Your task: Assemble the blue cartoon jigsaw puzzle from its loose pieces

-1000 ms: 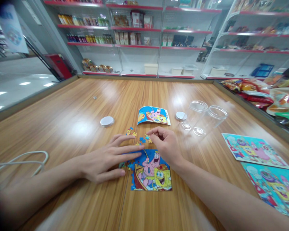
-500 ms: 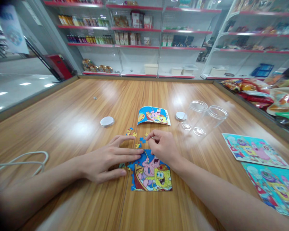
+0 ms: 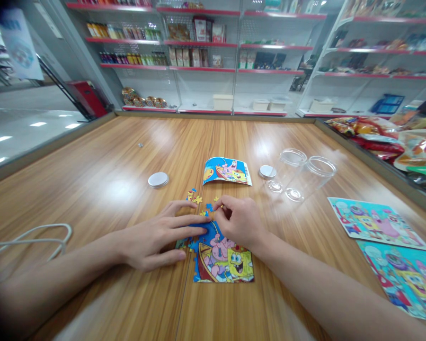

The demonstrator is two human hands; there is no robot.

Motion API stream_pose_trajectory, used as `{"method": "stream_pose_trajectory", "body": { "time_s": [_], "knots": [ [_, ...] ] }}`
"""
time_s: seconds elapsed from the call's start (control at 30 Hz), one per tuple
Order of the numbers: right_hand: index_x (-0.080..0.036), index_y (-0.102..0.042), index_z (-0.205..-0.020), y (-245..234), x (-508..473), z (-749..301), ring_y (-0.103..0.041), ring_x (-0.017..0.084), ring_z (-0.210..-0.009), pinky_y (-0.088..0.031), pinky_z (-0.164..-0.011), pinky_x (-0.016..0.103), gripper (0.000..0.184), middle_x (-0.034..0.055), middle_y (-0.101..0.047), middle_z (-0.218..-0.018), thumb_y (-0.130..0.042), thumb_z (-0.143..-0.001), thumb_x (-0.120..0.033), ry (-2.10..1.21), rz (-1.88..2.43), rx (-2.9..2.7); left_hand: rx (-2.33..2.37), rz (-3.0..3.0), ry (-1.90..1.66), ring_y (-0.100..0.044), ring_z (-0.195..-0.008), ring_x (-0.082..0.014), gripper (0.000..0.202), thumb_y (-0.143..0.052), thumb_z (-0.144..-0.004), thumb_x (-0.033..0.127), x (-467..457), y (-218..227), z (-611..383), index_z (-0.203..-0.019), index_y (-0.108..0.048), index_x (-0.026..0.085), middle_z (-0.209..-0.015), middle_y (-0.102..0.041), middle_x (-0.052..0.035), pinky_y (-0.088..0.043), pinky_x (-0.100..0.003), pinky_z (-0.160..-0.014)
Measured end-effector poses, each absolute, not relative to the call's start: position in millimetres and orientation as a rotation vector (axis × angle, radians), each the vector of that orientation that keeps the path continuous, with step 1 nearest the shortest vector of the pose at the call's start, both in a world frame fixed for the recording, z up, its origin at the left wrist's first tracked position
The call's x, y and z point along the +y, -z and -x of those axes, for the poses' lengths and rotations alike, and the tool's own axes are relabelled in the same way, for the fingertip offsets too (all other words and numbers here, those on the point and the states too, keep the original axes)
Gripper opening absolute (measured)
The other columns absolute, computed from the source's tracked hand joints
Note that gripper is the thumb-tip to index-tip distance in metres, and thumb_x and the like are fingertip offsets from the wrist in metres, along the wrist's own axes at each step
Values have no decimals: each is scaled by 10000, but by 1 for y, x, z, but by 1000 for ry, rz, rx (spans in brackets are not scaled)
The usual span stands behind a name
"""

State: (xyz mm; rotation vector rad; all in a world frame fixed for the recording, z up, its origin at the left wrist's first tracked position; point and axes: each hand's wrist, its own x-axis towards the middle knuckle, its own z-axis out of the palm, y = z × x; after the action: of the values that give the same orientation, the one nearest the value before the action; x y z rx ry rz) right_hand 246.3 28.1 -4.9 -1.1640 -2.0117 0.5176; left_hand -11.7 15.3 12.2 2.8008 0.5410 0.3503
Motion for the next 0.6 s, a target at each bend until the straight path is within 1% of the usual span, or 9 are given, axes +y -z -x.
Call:
{"method": "stream_pose_trajectory", "body": {
  "time_s": [0.07, 0.23, 0.37, 0.5, 0.6],
  "knots": [
    [-173, -699, -809, 5, 28, -246, -463, 79, -446, -324, -459, 212, 135, -41, -562, -532, -566, -825, -156, -523, 1147, -2012, 551, -2802, -348, -346, -1427, -385, 566, -589, -935, 389, 15, -12, 12, -1465, -487, 219, -1588, -426, -74, -294, -602, -1172],
    [-173, -698, -842, 5, 27, -245, -508, 82, -461, -355, -471, 213, 126, -38, -596, -565, -579, -826, -137, -527, 1087, -1990, 536, -2802, -342, -344, -1425, -375, 563, -584, -940, 396, 15, -12, 12, -1464, -484, 217, -1586, -432, -63, -281, -601, -1186],
    [-176, -703, -878, 5, 27, -245, -572, 101, -524, -409, -527, 233, 125, -19, -646, -645, -591, -844, -132, -474, 1031, -2016, 639, -2769, -486, -417, -1381, -328, 519, -525, -977, 325, 19, -9, 13, -1478, -467, 203, -1535, -484, -102, -290, -570, -1186],
    [-186, -723, -908, 4, 29, -244, -619, 175, -732, -477, -702, 315, 125, 30, -672, -762, -613, -864, -150, -275, 1049, -2138, 856, -2748, -530, -438, -1338, -314, 397, -461, -1010, 287, 22, -3, 13, -1385, -583, 236, -1468, -537, -79, -305, -563, -1164],
    [-190, -744, -1004, 5, 30, -243, -601, 218, -878, -488, -793, 362, 162, 71, -659, -885, -629, -889, -185, -228, 1043, -2251, 900, -2758, -499, -434, -1327, -317, 386, -466, -1014, 307, 22, 0, 12, -1369, -600, 236, -1436, -552, -82, -313, -562, -1153]
  ]
}}
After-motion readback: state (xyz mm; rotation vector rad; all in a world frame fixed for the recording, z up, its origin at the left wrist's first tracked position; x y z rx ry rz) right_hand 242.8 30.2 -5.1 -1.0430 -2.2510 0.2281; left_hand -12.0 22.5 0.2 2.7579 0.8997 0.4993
